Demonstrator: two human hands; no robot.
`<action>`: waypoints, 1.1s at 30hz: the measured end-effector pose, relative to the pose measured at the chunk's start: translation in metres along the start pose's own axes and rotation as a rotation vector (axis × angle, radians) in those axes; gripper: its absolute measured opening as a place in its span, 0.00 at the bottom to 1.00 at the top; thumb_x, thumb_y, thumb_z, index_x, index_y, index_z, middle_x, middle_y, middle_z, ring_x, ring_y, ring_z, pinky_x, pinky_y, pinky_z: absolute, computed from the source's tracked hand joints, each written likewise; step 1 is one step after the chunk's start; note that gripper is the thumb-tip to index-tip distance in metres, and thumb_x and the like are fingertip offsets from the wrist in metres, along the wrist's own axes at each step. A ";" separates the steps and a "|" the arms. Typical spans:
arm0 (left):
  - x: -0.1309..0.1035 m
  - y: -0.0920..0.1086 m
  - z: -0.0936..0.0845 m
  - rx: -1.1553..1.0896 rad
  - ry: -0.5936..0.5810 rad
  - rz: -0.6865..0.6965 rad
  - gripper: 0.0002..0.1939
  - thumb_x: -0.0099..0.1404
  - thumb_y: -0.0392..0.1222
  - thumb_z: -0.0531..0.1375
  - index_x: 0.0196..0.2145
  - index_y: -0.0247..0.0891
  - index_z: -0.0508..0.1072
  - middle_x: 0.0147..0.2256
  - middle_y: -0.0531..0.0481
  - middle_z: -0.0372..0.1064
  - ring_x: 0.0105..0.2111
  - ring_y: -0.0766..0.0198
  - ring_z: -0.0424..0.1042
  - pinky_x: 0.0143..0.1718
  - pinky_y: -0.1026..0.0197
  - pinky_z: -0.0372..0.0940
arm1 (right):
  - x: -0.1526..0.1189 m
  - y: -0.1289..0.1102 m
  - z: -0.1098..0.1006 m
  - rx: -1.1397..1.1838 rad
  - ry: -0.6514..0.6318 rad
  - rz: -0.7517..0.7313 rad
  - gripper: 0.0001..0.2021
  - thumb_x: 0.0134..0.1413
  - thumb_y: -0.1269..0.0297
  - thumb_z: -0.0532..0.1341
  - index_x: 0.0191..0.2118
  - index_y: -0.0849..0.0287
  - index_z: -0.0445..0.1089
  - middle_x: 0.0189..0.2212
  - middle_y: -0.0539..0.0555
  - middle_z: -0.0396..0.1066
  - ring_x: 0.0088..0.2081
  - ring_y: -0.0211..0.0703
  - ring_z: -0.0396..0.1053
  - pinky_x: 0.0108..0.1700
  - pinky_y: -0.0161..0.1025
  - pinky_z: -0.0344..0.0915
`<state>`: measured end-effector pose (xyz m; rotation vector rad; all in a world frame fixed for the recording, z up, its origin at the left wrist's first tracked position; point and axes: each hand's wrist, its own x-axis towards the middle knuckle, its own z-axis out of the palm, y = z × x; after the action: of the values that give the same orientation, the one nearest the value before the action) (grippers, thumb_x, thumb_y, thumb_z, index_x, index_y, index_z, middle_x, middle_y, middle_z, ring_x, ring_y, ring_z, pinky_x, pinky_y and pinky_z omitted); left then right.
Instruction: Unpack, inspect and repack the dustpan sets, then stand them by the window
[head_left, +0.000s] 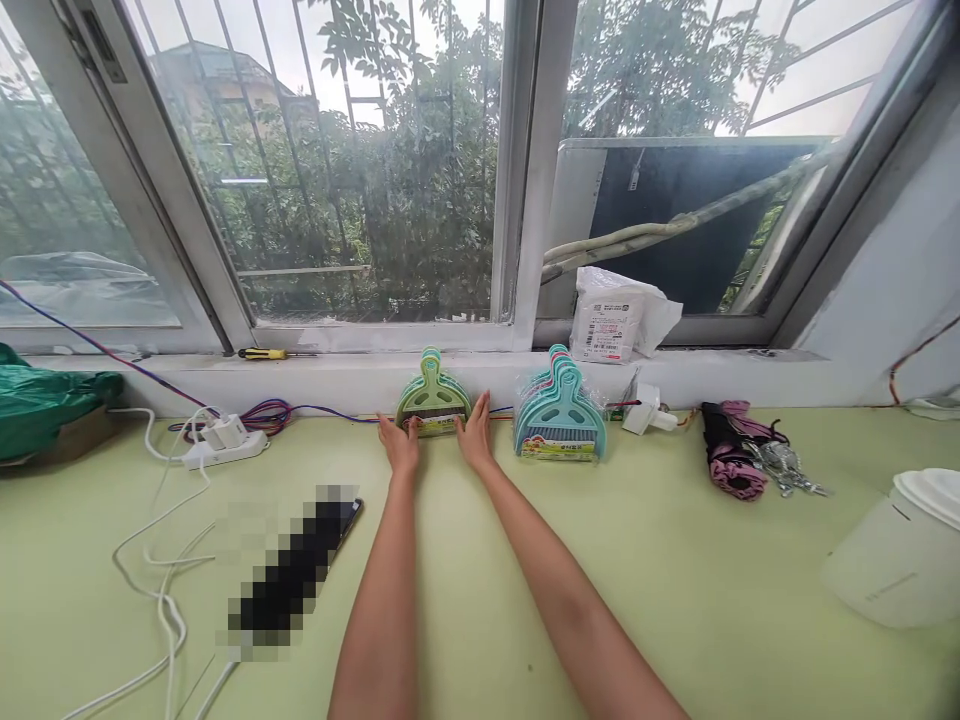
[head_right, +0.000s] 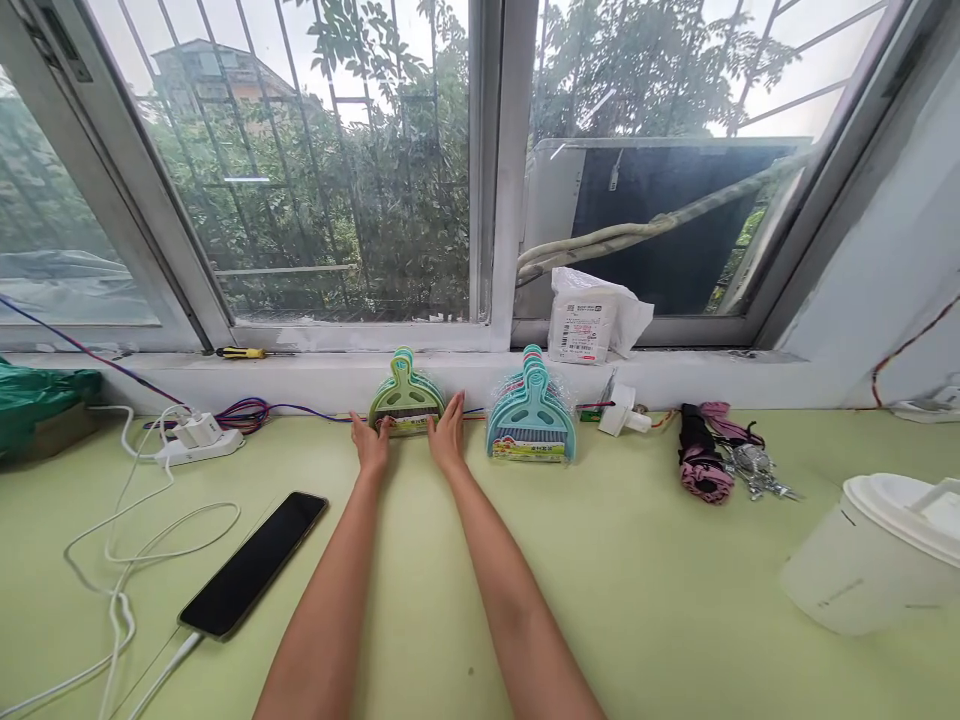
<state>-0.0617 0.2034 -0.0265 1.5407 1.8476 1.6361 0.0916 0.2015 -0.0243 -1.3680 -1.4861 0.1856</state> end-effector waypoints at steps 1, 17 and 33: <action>0.000 0.000 -0.001 0.001 0.020 0.001 0.44 0.64 0.53 0.52 0.65 0.22 0.36 0.66 0.26 0.37 0.66 0.47 0.37 0.64 0.46 0.39 | -0.002 -0.005 -0.005 -0.009 0.025 -0.027 0.38 0.60 0.59 0.50 0.67 0.70 0.29 0.68 0.69 0.30 0.68 0.55 0.31 0.64 0.54 0.45; -0.068 0.038 -0.031 0.109 0.068 0.210 0.19 0.64 0.35 0.49 0.52 0.34 0.63 0.51 0.37 0.62 0.56 0.52 0.57 0.59 0.46 0.51 | -0.067 0.023 -0.176 -0.120 0.508 0.404 0.25 0.56 0.60 0.52 0.58 0.65 0.53 0.60 0.73 0.51 0.64 0.60 0.47 0.57 0.58 0.53; -0.193 0.076 -0.085 0.061 -0.426 0.157 0.15 0.62 0.34 0.49 0.39 0.41 0.73 0.48 0.45 0.67 0.49 0.53 0.64 0.47 0.51 0.62 | -0.051 0.084 -0.285 -0.447 -0.192 0.369 0.12 0.55 0.68 0.56 0.42 0.64 0.73 0.41 0.66 0.74 0.44 0.52 0.70 0.44 0.40 0.60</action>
<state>-0.0030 -0.0127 -0.0188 1.9225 1.5934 1.1900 0.3468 0.0435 0.0100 -2.0336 -1.4738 0.2310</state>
